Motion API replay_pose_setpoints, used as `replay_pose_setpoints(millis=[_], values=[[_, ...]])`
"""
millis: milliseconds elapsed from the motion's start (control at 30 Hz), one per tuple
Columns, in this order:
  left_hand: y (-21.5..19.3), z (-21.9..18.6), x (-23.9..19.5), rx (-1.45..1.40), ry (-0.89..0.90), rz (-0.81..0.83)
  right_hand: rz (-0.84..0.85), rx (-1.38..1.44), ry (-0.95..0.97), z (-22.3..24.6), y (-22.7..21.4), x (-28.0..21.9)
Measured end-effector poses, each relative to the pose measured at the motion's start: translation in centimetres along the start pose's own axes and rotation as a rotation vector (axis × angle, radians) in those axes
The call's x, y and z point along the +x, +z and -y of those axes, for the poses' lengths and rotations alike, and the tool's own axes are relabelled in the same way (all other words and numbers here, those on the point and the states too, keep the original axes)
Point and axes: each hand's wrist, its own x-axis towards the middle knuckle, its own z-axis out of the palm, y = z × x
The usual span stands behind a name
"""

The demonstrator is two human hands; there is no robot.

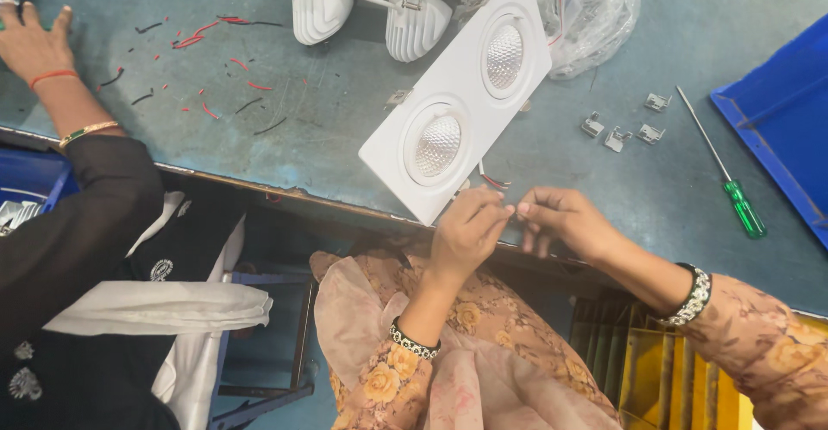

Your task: The person connects wires to an LED driver and secures the component to a white recessed lighting fixture using a screwdriver and small metal clips.

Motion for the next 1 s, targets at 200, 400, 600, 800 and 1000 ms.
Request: replay_pose_setpoints(millis=[200,400,600,800,1000], values=[[0.5,0.2,-0.2,0.011,0.057,-0.059,0.19,0.731,0.176,-2.5,0.8,-1.2],[0.2,-0.2,0.2,-0.029,-0.015,-0.08,0.07,0.285,-0.3,-0.5,2.1,-6.0],[-0.2,-0.8,0.5,0.001,-0.045,-0.05,-0.466,-0.985,-0.99,3.4,1.1,-4.8],[-0.5,-0.8,0.4,-0.031,-0.079,-0.027,-0.414,-1.134,-1.182,4.4,1.8,-3.4],[-0.1,-0.4,0.3,-0.018,-0.026,-0.028,-0.438,-0.785,-0.647,1.7,2.8,-2.8]])
